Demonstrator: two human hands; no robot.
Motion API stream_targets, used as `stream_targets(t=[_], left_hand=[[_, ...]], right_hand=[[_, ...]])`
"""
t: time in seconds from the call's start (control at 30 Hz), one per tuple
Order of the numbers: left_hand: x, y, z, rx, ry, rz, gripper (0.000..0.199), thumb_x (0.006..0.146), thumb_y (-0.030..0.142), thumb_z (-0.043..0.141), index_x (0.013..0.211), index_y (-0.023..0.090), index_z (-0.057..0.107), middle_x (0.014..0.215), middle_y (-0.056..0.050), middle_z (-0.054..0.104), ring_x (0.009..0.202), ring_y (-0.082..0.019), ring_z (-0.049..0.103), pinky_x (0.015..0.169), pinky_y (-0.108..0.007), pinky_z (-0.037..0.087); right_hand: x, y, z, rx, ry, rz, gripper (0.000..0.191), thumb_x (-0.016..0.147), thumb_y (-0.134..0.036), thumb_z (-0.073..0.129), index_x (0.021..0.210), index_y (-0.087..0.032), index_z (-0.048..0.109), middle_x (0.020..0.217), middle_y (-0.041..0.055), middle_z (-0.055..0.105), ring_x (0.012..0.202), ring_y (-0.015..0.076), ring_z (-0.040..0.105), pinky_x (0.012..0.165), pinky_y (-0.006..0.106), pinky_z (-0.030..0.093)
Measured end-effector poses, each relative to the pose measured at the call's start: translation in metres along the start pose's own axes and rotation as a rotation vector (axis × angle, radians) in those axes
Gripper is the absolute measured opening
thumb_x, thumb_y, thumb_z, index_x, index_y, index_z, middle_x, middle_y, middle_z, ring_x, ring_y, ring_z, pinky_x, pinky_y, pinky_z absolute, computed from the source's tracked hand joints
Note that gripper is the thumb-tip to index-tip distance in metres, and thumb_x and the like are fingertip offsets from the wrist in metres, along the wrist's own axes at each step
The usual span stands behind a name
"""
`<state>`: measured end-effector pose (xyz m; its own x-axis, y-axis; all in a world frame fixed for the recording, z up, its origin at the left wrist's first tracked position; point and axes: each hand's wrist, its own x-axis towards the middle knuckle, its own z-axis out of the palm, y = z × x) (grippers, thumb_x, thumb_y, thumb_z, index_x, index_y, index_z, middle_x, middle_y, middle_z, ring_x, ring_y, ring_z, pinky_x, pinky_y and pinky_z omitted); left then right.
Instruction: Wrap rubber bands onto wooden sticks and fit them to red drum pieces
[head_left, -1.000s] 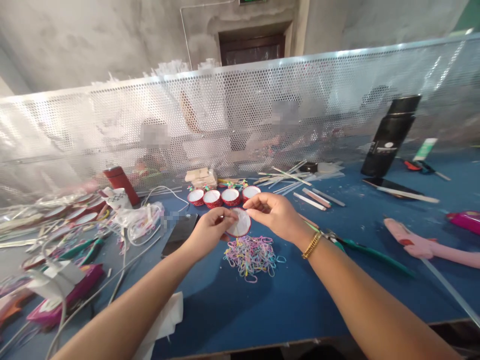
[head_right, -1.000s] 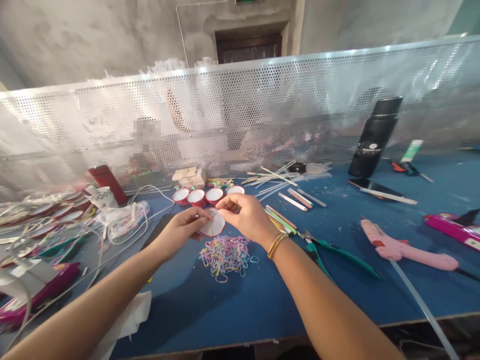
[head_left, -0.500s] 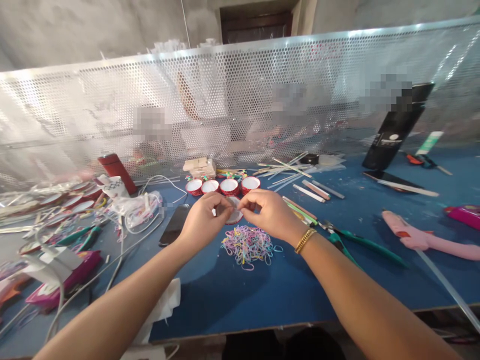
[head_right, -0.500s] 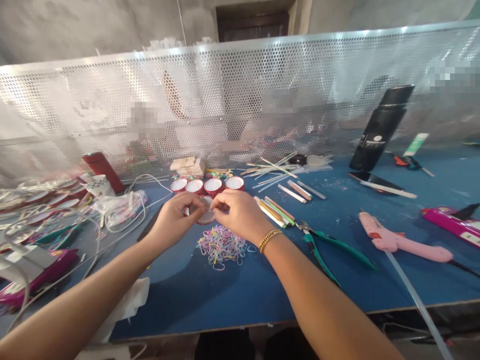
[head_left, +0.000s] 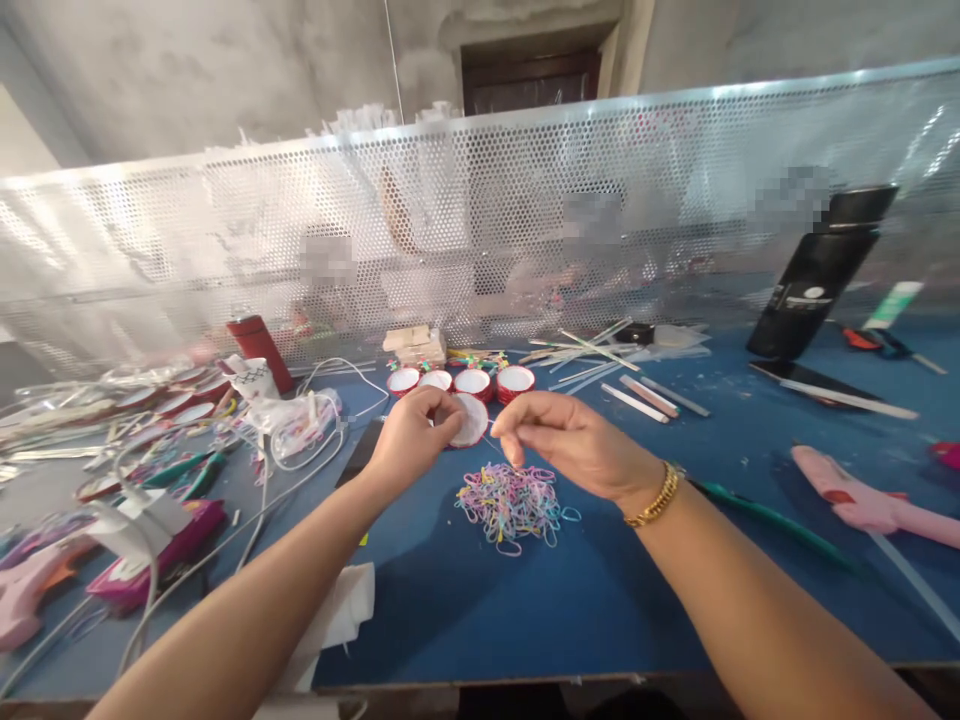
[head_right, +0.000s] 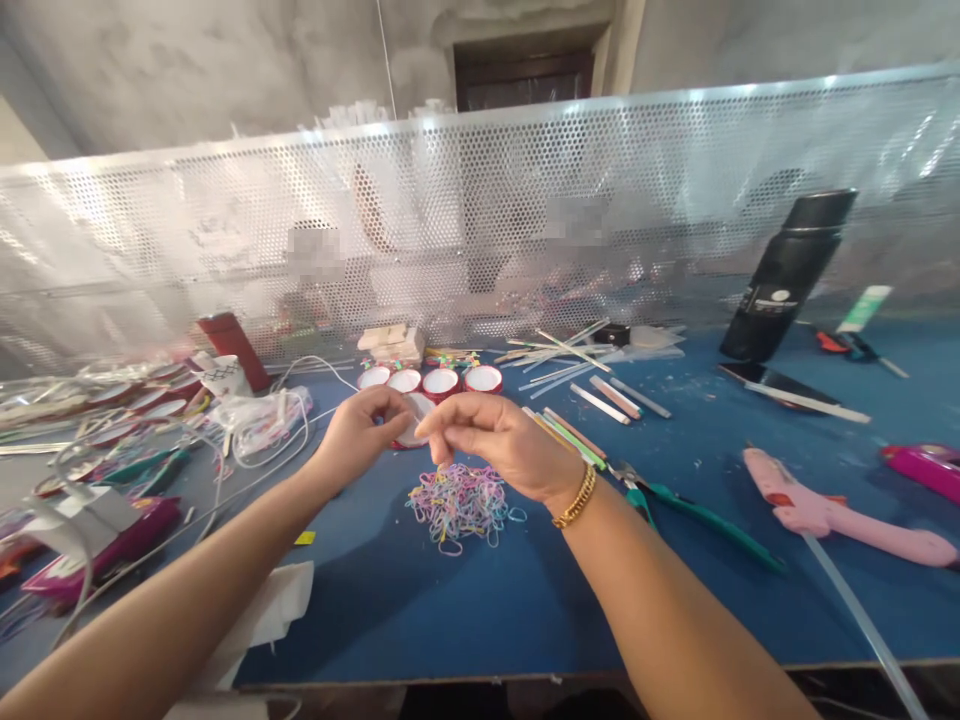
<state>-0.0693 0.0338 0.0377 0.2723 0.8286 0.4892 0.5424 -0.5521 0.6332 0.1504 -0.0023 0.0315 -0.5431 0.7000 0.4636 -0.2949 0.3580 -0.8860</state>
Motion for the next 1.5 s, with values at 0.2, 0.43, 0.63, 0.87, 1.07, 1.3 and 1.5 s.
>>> stream_targets(t=[0.2, 0.43, 0.63, 0.87, 1.07, 1.3, 1.5], left_hand=[[-0.007, 0.009, 0.005, -0.121, -0.070, 0.021, 0.010, 0.083, 0.021, 0.063, 0.074, 0.020, 0.066, 0.077, -0.002, 0.066, 0.070, -0.014, 0.058, 0.064, -0.028, 0.047], [-0.004, 0.006, 0.003, -0.490, -0.167, -0.120, 0.021, 0.077, 0.030, 0.073, 0.088, 0.020, 0.058, 0.089, -0.002, 0.065, 0.069, -0.012, 0.063, 0.059, -0.025, 0.053], [-0.004, 0.007, 0.008, -0.600, -0.079, -0.220, 0.039, 0.068, 0.026, 0.081, 0.096, 0.021, 0.054, 0.089, -0.002, 0.064, 0.063, -0.012, 0.064, 0.051, -0.025, 0.055], [-0.005, 0.015, 0.004, -0.588, 0.034, -0.420, 0.025, 0.068, 0.027, 0.081, 0.078, 0.019, 0.060, 0.072, 0.002, 0.063, 0.057, -0.009, 0.058, 0.050, -0.023, 0.049], [-0.007, 0.018, 0.007, -0.643, 0.033, -0.486, 0.025, 0.068, 0.028, 0.082, 0.075, 0.019, 0.060, 0.066, 0.003, 0.060, 0.052, -0.007, 0.052, 0.047, -0.020, 0.037], [-0.014, 0.028, 0.012, -0.742, 0.016, -0.495, 0.028, 0.067, 0.027, 0.083, 0.076, 0.020, 0.058, 0.067, 0.003, 0.059, 0.052, -0.007, 0.051, 0.043, -0.020, 0.036], [-0.016, 0.030, 0.012, -0.891, -0.068, -0.510, 0.030, 0.067, 0.028, 0.086, 0.076, 0.018, 0.059, 0.068, 0.002, 0.059, 0.051, -0.006, 0.050, 0.044, -0.020, 0.041]], right_hand=[[0.006, 0.011, 0.005, -0.113, 0.052, 0.104, 0.052, 0.084, -0.037, 0.075, 0.134, -0.033, 0.063, 0.090, -0.0029, 0.069, 0.053, 0.0059, 0.051, 0.051, 0.023, 0.050], [0.004, -0.003, -0.012, -0.476, 0.394, -0.125, 0.083, 0.070, -0.041, 0.087, 0.142, -0.030, 0.047, 0.129, 0.0086, 0.066, 0.087, 0.0195, 0.068, 0.093, 0.044, 0.056], [0.005, 0.008, -0.013, -1.062, 0.383, -0.112, 0.089, 0.063, -0.041, 0.090, 0.140, -0.029, 0.046, 0.134, 0.0119, 0.062, 0.121, 0.0373, 0.060, 0.111, 0.061, 0.035], [0.005, 0.022, -0.005, -1.127, 0.253, -0.107, 0.099, 0.060, -0.045, 0.091, 0.142, -0.030, 0.038, 0.144, 0.0127, 0.053, 0.131, 0.0398, 0.052, 0.111, 0.059, 0.035], [0.008, 0.028, 0.002, -1.020, 0.272, -0.074, 0.103, 0.055, -0.044, 0.094, 0.140, -0.030, 0.037, 0.141, 0.0146, 0.055, 0.130, 0.0400, 0.052, 0.111, 0.061, 0.036], [0.011, 0.033, 0.005, -0.767, 0.290, -0.107, 0.102, 0.048, -0.042, 0.098, 0.132, -0.029, 0.041, 0.138, 0.0134, 0.053, 0.129, 0.0355, 0.052, 0.110, 0.056, 0.041], [0.012, 0.037, 0.011, -0.308, 0.221, -0.123, 0.093, 0.051, -0.054, 0.096, 0.125, -0.031, 0.045, 0.132, 0.0096, 0.056, 0.122, 0.0296, 0.057, 0.105, 0.047, 0.049]])
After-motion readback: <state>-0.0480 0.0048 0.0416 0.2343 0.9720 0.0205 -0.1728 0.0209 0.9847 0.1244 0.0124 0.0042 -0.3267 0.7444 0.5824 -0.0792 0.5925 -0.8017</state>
